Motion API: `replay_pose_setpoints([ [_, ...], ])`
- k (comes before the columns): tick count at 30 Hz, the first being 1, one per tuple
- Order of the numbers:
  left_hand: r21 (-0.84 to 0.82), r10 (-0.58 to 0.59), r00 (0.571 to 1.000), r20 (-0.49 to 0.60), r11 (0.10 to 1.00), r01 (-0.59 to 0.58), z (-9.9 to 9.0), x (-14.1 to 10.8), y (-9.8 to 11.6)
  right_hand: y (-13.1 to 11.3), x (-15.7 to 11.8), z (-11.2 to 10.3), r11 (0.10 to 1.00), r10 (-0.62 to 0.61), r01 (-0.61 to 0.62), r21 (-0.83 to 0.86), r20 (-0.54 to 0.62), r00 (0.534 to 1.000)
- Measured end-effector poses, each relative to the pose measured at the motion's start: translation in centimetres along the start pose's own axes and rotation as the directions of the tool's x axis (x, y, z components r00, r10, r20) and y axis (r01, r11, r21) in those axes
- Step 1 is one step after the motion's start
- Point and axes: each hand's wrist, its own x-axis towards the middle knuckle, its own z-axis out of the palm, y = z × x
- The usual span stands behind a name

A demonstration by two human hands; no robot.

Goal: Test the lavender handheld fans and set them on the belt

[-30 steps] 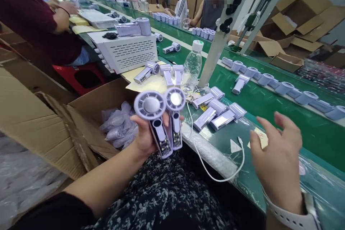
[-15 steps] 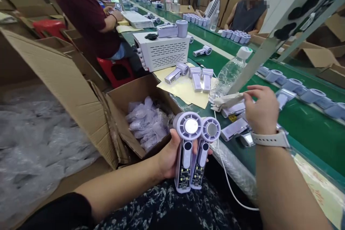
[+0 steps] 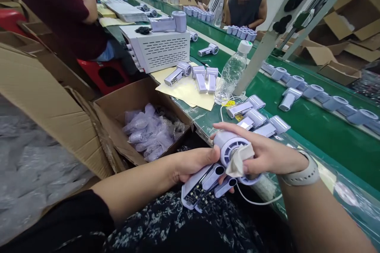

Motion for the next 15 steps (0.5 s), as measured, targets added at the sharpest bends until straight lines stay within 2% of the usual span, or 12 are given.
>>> replay_pose_setpoints([
  [2,-0.035,-0.011,1.0,-0.029,0.999,0.01,-0.3,-0.2,-0.2,-0.1,0.2,0.8,0.998,0.052,-0.053,0.039,0.026,0.998],
  [6,-0.081,-0.07,0.997,-0.03,0.994,0.068,-1.0,-0.5,-0.9,-0.1,0.9,2.6,0.955,0.115,-0.12,0.27,0.034,0.993],
  [12,-0.146,-0.106,0.993,-0.051,0.985,0.097,-2.1,-0.9,-1.4,1.5,1.9,2.9,0.94,0.123,-0.134,0.315,0.055,0.991],
  [15,-0.161,-0.122,0.992,-0.019,0.98,0.118,-2.6,-1.2,-1.5,1.9,2.2,2.8,0.928,0.122,-0.145,0.343,0.087,0.989],
])
